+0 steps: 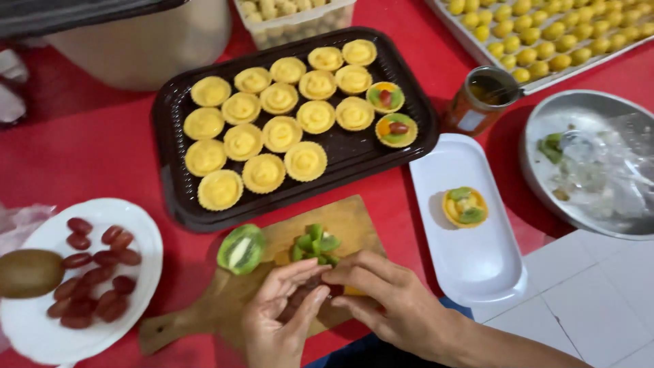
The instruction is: Decorating custard-filled tart shells with sliced kiwi and grapes on a production table.
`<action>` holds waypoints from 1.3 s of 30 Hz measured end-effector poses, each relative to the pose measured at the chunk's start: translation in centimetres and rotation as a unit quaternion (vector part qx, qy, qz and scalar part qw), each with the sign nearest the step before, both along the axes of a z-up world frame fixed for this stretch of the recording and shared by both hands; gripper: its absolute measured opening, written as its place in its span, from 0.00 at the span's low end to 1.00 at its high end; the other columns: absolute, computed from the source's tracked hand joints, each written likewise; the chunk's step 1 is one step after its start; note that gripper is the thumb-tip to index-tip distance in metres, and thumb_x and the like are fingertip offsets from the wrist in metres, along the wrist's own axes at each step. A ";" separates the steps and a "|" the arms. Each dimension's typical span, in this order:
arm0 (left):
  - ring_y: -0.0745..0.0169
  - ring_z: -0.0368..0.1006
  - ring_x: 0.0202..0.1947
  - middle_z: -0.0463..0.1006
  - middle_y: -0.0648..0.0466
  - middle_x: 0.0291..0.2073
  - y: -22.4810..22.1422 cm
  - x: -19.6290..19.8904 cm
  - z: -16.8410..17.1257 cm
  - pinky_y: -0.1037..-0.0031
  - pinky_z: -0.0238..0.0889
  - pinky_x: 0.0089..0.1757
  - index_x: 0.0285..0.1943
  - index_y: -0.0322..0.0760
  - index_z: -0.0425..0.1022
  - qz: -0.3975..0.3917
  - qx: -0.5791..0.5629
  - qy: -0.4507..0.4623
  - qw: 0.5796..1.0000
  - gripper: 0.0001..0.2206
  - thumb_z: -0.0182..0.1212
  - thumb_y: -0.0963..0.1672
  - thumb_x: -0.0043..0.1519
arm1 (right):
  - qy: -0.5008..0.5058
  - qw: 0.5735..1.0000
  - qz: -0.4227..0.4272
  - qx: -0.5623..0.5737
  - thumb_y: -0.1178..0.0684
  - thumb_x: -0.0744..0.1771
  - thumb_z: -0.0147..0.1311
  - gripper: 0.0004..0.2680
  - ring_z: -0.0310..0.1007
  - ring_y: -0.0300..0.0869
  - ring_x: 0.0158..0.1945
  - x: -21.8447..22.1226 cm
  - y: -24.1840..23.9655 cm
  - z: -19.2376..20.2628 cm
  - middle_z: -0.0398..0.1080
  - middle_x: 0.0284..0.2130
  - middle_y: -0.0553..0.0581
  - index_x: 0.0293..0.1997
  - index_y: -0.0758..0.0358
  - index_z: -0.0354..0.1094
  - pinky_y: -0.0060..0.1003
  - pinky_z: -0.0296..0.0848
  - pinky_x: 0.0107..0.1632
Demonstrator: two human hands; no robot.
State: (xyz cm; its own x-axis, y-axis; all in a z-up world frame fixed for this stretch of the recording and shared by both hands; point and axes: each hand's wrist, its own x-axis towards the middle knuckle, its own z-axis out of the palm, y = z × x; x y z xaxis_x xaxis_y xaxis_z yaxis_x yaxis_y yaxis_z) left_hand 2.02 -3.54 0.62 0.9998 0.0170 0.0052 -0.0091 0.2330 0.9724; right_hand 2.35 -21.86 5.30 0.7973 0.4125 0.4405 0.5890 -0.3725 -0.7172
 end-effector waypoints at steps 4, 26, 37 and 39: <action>0.58 0.87 0.42 0.90 0.43 0.40 0.0 0.3 0.5 0.76 0.80 0.43 0.51 0.27 0.82 -0.013 0.083 -0.015 0.996 0.17 0.72 0.39 0.53 | 0.067 0.996 0.022 0.056 0.56 0.68 0.58 0.11 0.75 0.47 0.46 0.4 -0.9 0.0 0.73 0.44 0.60 0.55 0.67 0.69 0.37 0.77 0.49; 0.65 0.82 0.39 0.85 0.48 0.39 -0.4 0.2 1.5 0.79 0.78 0.43 0.49 0.33 0.81 0.010 0.021 0.013 1.000 0.13 0.71 0.37 0.56 | 0.411 0.879 -0.042 0.238 0.58 0.67 0.56 0.08 0.81 0.44 0.31 2.9 -2.2 -1.0 0.81 0.27 0.63 0.47 0.71 0.77 0.34 0.81 0.38; 0.65 0.79 0.41 0.81 0.49 0.39 -0.4 1.8 2.7 0.78 0.78 0.46 0.49 0.30 0.81 -0.034 0.059 -0.031 0.997 0.13 0.70 0.35 0.55 | 0.313 0.930 -0.095 0.169 0.60 0.67 0.56 0.07 0.80 0.39 0.31 5.5 -6.1 -0.1 0.81 0.30 0.59 0.45 0.69 0.79 0.30 0.80 0.37; 0.63 0.78 0.41 0.79 0.48 0.40 -1.0 2.9 3.9 0.76 0.79 0.46 0.50 0.29 0.81 -0.061 0.067 -0.045 0.995 0.14 0.69 0.34 0.55 | 0.260 0.949 -0.103 0.143 0.59 0.67 0.55 0.07 0.80 0.38 0.35 6.9 -8.8 -0.1 0.80 0.34 0.58 0.45 0.70 0.78 0.30 0.81 0.40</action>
State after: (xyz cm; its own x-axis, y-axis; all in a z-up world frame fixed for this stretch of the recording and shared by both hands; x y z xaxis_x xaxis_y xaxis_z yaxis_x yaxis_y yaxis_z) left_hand 4.94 -4.51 4.53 0.9899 -0.1110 0.0880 -0.0763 0.1056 0.9915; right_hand 9.25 -30.68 5.16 0.9884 0.1477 0.0363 0.0640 -0.1875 -0.9802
